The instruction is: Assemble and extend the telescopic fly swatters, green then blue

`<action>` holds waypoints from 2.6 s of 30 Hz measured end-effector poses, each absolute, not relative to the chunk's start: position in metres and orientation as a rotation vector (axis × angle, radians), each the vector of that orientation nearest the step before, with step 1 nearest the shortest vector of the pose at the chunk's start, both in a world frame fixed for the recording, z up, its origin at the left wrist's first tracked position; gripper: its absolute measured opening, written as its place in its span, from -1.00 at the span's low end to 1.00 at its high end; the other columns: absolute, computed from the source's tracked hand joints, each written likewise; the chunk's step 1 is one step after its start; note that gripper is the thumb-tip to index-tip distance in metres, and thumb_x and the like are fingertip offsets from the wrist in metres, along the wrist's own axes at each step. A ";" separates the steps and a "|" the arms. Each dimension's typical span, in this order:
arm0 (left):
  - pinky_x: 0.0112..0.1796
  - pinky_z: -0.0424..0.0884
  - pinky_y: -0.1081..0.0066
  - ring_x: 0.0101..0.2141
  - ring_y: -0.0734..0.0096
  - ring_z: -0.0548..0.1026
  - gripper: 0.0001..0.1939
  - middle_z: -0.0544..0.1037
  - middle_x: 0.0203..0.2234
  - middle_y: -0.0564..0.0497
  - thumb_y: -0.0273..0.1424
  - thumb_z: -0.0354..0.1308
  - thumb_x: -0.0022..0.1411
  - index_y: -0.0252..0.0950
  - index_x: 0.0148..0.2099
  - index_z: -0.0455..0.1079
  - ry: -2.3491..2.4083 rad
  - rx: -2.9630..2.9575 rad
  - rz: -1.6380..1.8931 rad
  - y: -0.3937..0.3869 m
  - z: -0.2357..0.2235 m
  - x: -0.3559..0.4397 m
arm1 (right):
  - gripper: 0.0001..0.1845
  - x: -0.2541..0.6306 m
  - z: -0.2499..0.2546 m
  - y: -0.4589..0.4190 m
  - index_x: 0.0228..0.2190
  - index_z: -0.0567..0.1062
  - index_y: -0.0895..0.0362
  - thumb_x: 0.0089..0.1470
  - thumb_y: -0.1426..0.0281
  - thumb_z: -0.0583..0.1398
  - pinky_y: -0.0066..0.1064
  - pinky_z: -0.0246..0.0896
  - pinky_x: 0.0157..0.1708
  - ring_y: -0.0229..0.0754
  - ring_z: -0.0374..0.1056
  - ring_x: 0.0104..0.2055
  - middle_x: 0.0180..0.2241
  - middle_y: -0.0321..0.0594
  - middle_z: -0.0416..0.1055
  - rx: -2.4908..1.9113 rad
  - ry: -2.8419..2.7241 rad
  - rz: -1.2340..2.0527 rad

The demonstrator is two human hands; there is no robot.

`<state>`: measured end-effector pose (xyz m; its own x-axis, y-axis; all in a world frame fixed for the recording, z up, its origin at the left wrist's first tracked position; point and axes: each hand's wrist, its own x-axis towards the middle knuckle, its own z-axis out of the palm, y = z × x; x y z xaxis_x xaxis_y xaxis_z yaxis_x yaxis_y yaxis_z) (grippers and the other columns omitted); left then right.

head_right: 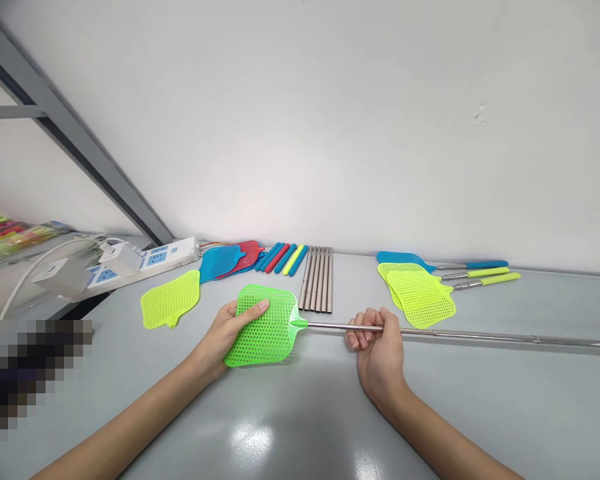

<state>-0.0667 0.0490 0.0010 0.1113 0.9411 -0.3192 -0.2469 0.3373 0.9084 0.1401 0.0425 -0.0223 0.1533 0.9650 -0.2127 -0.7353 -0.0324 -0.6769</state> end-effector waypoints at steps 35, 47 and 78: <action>-0.39 0.38 0.43 -0.44 0.39 0.47 -0.70 0.50 -0.46 0.02 -0.23 0.22 -0.07 -0.32 -0.34 0.32 1.160 0.832 1.172 0.048 0.000 -0.063 | -0.57 0.141 -0.023 0.041 -0.82 0.07 0.15 -0.02 0.30 -0.05 -0.47 -0.11 -0.68 -0.35 -0.05 -0.73 -0.82 -0.38 -0.08 -0.786 -0.421 1.405; -0.36 0.37 0.45 -0.40 0.40 0.46 -0.72 0.48 -0.42 0.04 -0.25 0.21 -0.04 -0.31 -0.31 0.30 1.189 0.905 1.203 0.049 -0.005 -0.063 | -0.58 0.141 -0.021 0.041 -0.83 0.09 0.14 -0.03 0.32 -0.04 -0.47 -0.14 -0.69 -0.34 -0.07 -0.73 -0.82 -0.38 -0.08 -0.786 -0.383 1.410; -0.37 0.39 0.43 -0.41 0.37 0.48 -0.67 0.50 -0.41 0.00 -0.25 0.24 -0.10 -0.33 -0.30 0.31 1.194 0.859 1.222 0.049 -0.006 -0.064 | -0.59 0.140 -0.021 0.041 -0.82 0.06 0.14 -0.03 0.31 -0.05 -0.48 -0.11 -0.69 -0.35 -0.07 -0.73 -0.81 -0.39 -0.10 -0.808 -0.428 1.400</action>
